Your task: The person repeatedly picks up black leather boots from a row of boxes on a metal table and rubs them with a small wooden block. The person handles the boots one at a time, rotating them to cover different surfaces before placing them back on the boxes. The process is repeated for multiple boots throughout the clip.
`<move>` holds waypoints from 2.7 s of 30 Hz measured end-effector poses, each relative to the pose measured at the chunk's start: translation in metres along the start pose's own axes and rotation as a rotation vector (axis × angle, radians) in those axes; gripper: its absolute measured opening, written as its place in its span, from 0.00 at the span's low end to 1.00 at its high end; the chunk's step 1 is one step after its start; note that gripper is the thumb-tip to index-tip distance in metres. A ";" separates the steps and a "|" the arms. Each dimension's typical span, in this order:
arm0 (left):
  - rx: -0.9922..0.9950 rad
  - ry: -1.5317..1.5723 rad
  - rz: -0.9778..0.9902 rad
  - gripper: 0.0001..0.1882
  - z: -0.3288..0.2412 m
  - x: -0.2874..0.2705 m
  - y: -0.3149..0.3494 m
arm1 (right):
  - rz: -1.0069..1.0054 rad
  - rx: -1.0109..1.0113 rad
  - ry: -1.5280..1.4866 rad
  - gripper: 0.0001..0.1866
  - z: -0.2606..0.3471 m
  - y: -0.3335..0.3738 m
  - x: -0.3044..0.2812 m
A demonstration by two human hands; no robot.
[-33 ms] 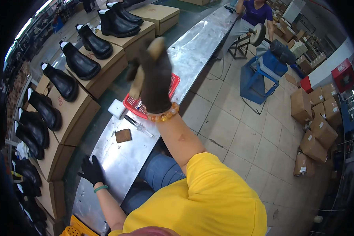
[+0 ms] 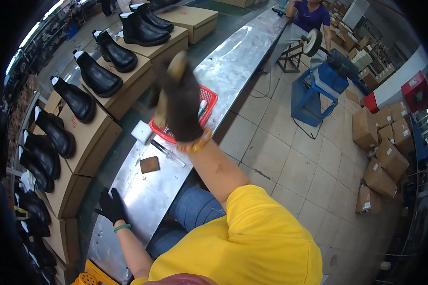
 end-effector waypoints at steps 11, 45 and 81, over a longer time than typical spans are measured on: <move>-0.011 0.076 -0.023 0.24 0.007 -0.002 0.004 | 0.623 -0.212 0.503 0.11 -0.164 0.177 0.047; 0.076 0.114 -0.224 0.18 0.032 -0.007 0.003 | 1.159 -0.209 1.015 0.13 -0.212 0.243 0.048; -0.267 0.786 -1.006 0.30 0.275 -0.150 -0.036 | 1.187 -0.350 1.258 0.09 -0.259 0.252 0.149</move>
Point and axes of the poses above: each hand's wrist, its own y-axis away from the middle knuckle, its own x-axis out of the palm, z = x × y, the point moved 5 cm from there along -y, towards the middle knuckle, and after that the axes turned 10 degrees about y, right-handed, at the moved point
